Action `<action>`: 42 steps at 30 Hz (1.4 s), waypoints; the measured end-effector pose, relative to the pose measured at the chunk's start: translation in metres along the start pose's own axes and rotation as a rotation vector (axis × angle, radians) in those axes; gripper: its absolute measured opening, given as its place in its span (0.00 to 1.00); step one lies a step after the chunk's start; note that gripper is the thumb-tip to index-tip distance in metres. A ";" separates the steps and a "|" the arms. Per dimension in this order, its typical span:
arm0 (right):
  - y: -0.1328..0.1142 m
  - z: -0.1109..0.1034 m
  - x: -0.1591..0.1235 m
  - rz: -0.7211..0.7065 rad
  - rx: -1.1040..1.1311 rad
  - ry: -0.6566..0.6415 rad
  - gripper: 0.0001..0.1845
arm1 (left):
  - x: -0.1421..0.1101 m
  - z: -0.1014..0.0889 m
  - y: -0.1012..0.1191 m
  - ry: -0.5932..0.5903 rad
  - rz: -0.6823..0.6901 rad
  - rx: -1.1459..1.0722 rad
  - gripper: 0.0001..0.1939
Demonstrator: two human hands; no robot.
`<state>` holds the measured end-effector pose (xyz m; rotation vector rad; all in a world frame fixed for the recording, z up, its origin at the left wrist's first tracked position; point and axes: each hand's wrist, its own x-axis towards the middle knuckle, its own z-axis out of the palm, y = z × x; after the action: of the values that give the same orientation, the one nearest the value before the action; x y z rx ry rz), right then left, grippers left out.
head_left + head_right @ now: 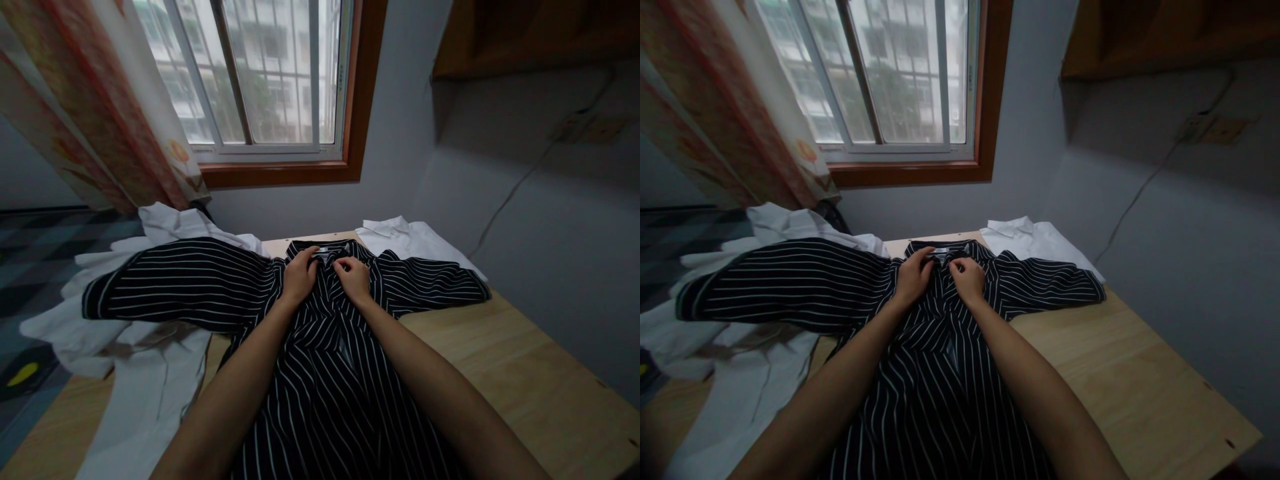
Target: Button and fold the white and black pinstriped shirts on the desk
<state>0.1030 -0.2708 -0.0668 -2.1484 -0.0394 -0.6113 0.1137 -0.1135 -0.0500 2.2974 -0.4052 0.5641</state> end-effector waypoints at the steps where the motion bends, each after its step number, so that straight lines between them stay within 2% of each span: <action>1: -0.002 0.000 -0.002 -0.054 -0.021 -0.021 0.10 | 0.000 0.000 0.000 -0.020 0.030 0.015 0.18; 5: -0.006 0.004 -0.008 -0.172 -0.068 -0.113 0.10 | -0.001 0.004 0.001 -0.159 0.095 -0.001 0.18; 8: -0.006 0.006 -0.009 -0.164 -0.019 -0.119 0.10 | -0.001 0.006 0.000 -0.166 0.080 -0.053 0.16; 11: -0.003 0.007 -0.006 -0.086 0.119 -0.136 0.11 | 0.000 0.006 -0.001 -0.134 0.046 -0.044 0.12; 13: 0.001 0.007 -0.002 0.026 0.199 -0.111 0.12 | 0.002 0.007 -0.003 -0.102 0.001 -0.042 0.11; 16: 0.009 0.005 0.004 0.187 0.251 0.004 0.12 | 0.007 0.009 -0.009 -0.053 -0.101 -0.124 0.10; 19: 0.013 0.002 0.007 0.216 0.233 0.094 0.10 | 0.012 0.010 -0.015 -0.058 -0.172 -0.227 0.11; 23: 0.010 -0.004 0.005 0.131 0.105 0.186 0.11 | 0.016 0.009 -0.019 -0.050 -0.193 -0.315 0.10; 25: 0.005 -0.006 0.005 0.018 0.037 0.216 0.16 | 0.015 0.008 -0.019 -0.058 -0.170 -0.348 0.10; 27: 0.002 -0.008 0.007 -0.125 0.002 0.190 0.24 | 0.014 0.009 -0.019 -0.079 -0.109 -0.373 0.10; 29: 0.000 -0.008 0.010 -0.214 -0.005 0.087 0.29 | 0.012 0.010 -0.019 -0.093 -0.045 -0.371 0.09; 30: 0.000 -0.008 0.011 -0.224 -0.004 0.024 0.27 | 0.011 0.010 -0.019 -0.094 -0.024 -0.357 0.09; 32: 0.001 -0.009 0.015 -0.203 0.015 -0.068 0.16 | 0.009 0.011 -0.019 -0.091 -0.001 -0.311 0.08; 35: 0.004 -0.012 0.019 -0.222 0.060 -0.089 0.04 | 0.008 0.011 -0.018 -0.099 0.057 -0.230 0.06; 39: 0.005 -0.021 0.023 -0.351 0.089 -0.123 0.07 | 0.005 0.008 -0.017 -0.152 0.161 -0.073 0.06; 42: 0.006 -0.031 0.028 -0.399 0.147 -0.204 0.10 | 0.004 0.007 -0.017 -0.190 0.128 0.094 0.07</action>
<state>0.1162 -0.3032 -0.0440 -2.0627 -0.6173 -0.5895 0.1263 -0.1072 -0.0625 2.4372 -0.6332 0.4369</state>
